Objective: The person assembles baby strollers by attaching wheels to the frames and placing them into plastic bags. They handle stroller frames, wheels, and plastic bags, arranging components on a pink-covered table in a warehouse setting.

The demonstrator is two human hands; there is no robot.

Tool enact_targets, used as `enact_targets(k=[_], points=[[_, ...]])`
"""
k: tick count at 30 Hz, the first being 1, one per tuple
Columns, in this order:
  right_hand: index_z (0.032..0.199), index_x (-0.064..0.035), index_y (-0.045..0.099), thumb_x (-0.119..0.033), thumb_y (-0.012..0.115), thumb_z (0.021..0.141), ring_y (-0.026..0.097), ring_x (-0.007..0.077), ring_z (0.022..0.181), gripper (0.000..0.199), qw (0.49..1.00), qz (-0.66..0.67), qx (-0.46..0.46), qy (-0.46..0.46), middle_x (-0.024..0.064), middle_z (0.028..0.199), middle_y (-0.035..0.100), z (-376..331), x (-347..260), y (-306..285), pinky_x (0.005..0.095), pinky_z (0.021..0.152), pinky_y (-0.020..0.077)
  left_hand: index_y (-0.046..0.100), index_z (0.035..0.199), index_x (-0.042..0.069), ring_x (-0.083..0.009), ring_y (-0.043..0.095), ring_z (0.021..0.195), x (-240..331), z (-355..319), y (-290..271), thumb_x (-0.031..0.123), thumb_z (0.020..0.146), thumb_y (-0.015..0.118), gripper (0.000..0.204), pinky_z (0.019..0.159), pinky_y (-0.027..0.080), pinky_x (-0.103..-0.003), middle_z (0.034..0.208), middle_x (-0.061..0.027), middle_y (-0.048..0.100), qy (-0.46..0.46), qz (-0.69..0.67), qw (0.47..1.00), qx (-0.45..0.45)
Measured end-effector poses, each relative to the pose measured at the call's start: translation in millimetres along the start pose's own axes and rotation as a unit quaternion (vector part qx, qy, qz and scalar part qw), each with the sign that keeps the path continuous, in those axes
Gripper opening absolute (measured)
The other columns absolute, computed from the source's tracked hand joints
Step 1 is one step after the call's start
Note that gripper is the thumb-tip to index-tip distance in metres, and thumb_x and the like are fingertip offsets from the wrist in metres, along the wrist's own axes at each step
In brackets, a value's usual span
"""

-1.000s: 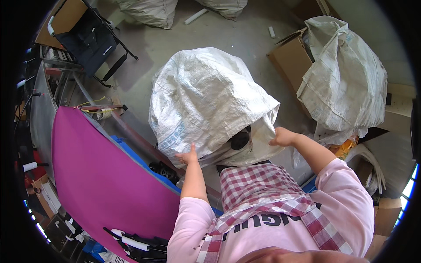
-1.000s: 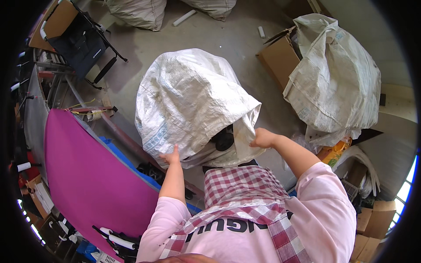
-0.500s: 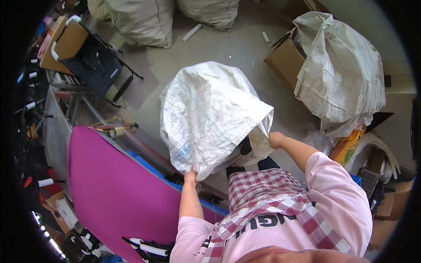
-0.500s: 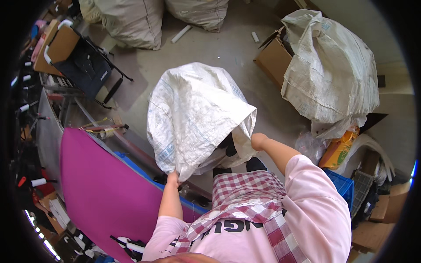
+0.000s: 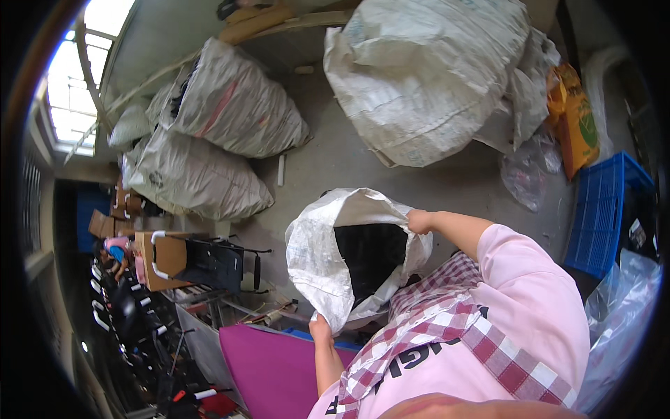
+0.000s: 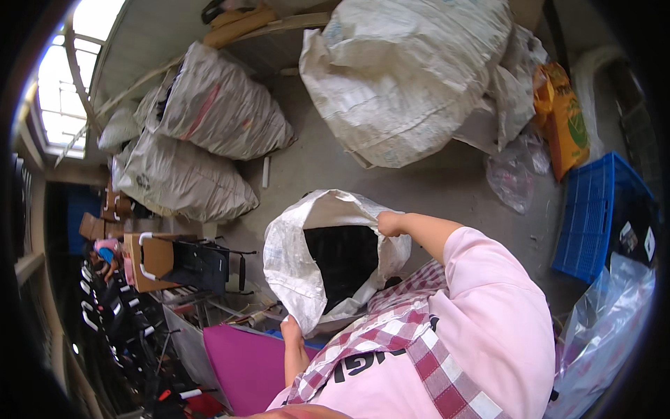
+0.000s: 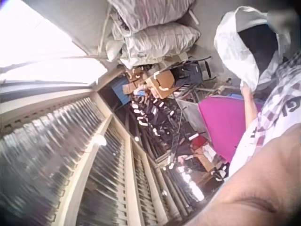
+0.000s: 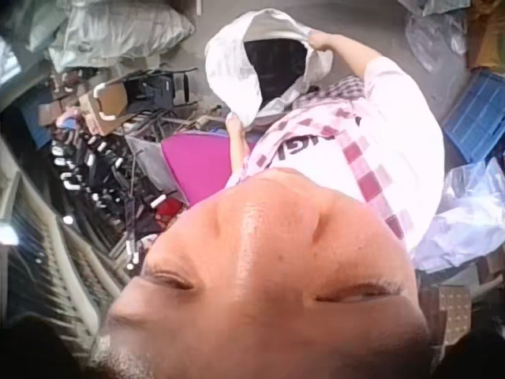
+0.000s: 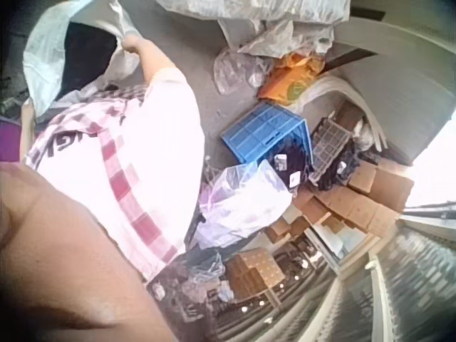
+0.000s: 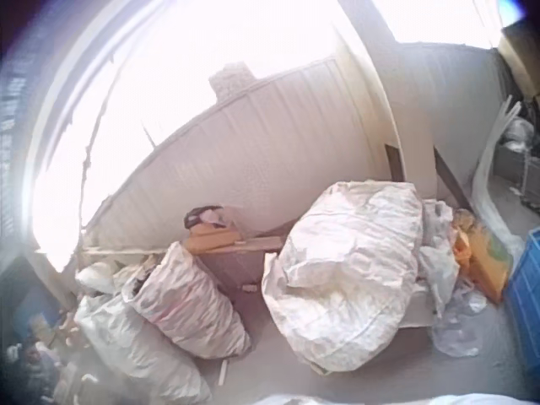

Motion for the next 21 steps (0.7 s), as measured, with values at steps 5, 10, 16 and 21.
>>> enact_targets(k=[5, 10, 16, 21], points=[[0.084, 0.0029, 0.066, -0.008, 0.054, 0.068, 0.064, 0.0390, 0.078, 0.023, 0.975, 0.183, 0.122, 0.025, 0.0258, 0.087, 0.065, -173.4, 76.1, -1.2, 0.0444, 0.069, 0.0498, 0.063, 0.093, -0.013, -0.0226, 0.063, 0.080, 82.1, -58.8, 85.3, 0.024, 0.091, 0.051, 0.040, 0.071, 0.048, -0.037, 0.086, -0.0164, 0.067, 0.000, 0.083, 0.994, -0.075], [0.091, -0.0017, 0.066, -0.009, 0.053, 0.075, 0.063, 0.0280, 0.071, 0.022, 0.886, 0.398, 0.191, 0.144, 0.0163, 0.077, 0.066, -304.4, 127.4, 65.1, 0.0406, 0.065, 0.0478, 0.063, 0.089, -0.014, -0.0206, 0.061, 0.077, 201.6, -123.9, 166.6, 0.027, 0.090, 0.054, 0.042, 0.068, 0.047, -0.038, 0.083, -0.0170, 0.066, 0.094, 0.193, 0.967, -0.141], [0.090, 0.0046, 0.064, -0.007, 0.050, 0.077, 0.053, 0.0188, 0.052, 0.022, 0.738, 0.571, 0.242, 0.265, 0.0139, 0.067, 0.059, -428.1, 158.4, 94.2, 0.0374, 0.043, 0.0390, 0.064, 0.092, -0.008, -0.0366, 0.065, 0.085, 315.3, -141.8, 274.8, 0.028, 0.092, 0.050, 0.039, 0.073, 0.047, -0.043, 0.085, -0.0274, 0.066, 0.247, 0.282, 0.891, -0.258], [0.089, -0.0027, 0.055, -0.006, 0.044, 0.081, 0.038, 0.0150, 0.041, 0.014, 0.466, 0.760, 0.351, 0.287, 0.0062, 0.062, 0.049, -492.1, 198.7, 141.3, 0.0309, 0.038, 0.0318, 0.062, 0.086, -0.006, -0.0264, 0.061, 0.067, 397.6, -214.9, 363.2, 0.031, 0.092, 0.054, 0.038, 0.063, 0.046, -0.041, 0.074, -0.0196, 0.065, 0.341, 0.306, 0.817, -0.349]])
Point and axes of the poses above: each hand's wrist, its own z-axis towards the middle knuckle, its own y-axis out of the palm, x = y × z, the point moved 9 cm from there along z, towards the middle knuckle
